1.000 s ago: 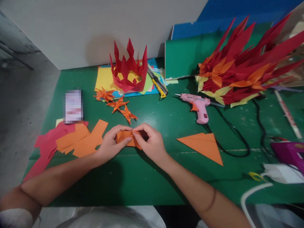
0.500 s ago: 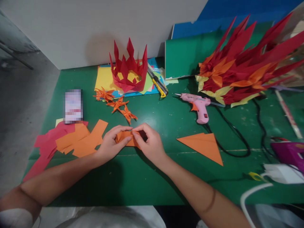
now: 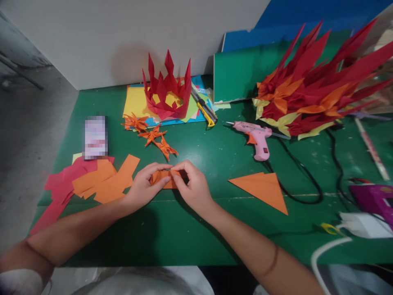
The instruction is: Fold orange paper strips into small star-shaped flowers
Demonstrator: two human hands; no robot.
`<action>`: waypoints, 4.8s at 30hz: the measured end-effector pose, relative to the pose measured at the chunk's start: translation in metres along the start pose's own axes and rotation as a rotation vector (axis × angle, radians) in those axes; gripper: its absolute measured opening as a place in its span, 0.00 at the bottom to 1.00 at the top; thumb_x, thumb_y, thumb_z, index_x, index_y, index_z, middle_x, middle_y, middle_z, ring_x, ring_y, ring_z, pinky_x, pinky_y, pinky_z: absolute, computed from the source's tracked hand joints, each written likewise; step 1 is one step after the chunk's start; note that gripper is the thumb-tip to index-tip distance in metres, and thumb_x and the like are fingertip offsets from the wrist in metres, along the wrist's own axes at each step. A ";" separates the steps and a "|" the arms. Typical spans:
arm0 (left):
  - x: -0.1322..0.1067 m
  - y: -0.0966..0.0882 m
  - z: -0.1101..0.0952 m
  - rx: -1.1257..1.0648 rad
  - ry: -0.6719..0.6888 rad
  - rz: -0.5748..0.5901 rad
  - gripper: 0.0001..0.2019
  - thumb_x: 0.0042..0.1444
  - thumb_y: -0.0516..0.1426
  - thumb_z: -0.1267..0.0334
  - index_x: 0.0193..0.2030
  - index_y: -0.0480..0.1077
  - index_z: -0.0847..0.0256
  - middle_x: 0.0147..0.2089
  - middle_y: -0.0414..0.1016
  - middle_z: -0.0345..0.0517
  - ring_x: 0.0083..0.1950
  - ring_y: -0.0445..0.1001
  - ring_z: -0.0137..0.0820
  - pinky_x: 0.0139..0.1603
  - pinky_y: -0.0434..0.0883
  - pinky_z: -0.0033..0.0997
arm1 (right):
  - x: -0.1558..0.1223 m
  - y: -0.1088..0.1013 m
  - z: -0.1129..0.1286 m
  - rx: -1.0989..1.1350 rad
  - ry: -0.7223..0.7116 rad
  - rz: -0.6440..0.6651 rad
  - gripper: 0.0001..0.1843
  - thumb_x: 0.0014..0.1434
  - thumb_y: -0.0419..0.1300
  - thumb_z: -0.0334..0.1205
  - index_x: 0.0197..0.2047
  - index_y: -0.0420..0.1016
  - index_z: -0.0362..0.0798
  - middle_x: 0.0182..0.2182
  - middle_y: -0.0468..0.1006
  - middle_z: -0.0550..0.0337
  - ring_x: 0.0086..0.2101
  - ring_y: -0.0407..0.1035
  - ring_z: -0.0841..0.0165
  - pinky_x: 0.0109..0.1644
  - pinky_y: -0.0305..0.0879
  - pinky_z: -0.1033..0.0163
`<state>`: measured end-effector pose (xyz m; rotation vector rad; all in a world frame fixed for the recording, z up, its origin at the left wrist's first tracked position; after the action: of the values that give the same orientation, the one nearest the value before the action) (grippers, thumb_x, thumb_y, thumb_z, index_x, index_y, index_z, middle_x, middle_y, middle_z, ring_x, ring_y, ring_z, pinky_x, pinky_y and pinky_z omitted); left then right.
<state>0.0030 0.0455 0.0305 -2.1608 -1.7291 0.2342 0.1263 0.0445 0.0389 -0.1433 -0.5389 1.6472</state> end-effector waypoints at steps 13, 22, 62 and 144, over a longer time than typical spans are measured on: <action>0.000 -0.002 0.001 0.019 -0.031 -0.017 0.10 0.53 0.58 0.70 0.42 0.73 0.57 0.42 0.79 0.45 0.46 0.76 0.34 0.50 0.73 0.38 | 0.000 0.000 0.003 -0.035 -0.013 0.002 0.02 0.59 0.56 0.36 0.35 0.70 0.50 0.30 0.75 0.61 0.30 0.71 0.69 0.33 0.67 0.64; -0.003 -0.001 0.010 -0.166 -0.098 -0.074 0.11 0.51 0.58 0.70 0.42 0.69 0.59 0.39 0.78 0.44 0.42 0.77 0.31 0.45 0.73 0.33 | 0.001 0.002 0.008 -0.027 -0.040 0.030 0.07 0.56 0.56 0.32 0.39 0.70 0.51 0.34 0.77 0.59 0.33 0.72 0.68 0.38 0.70 0.62; -0.003 -0.006 0.012 -0.029 -0.159 -0.075 0.11 0.51 0.57 0.70 0.42 0.72 0.59 0.43 0.79 0.44 0.45 0.76 0.32 0.47 0.72 0.33 | 0.001 -0.004 -0.001 0.124 0.001 -0.003 0.03 0.54 0.58 0.32 0.32 0.69 0.50 0.33 0.77 0.59 0.33 0.73 0.69 0.37 0.70 0.62; -0.006 -0.020 0.028 -0.397 -0.306 -0.274 0.10 0.53 0.59 0.64 0.41 0.63 0.58 0.41 0.70 0.43 0.33 0.75 0.26 0.30 0.76 0.26 | 0.000 -0.011 0.043 -0.457 -0.399 -0.048 0.13 0.54 0.63 0.46 0.43 0.73 0.54 0.38 0.69 0.54 0.40 0.65 0.61 0.44 0.63 0.53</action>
<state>-0.0258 0.0479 0.0118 -2.1994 -2.3948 0.1657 0.1188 0.0338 0.0812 -0.1348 -1.2126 1.4875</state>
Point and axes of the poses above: each hand's wrist, its own x-axis towards the middle knuckle, its own y-axis out of the palm, z = x × y, the point moved 10 cm from there along x, towards the middle knuckle
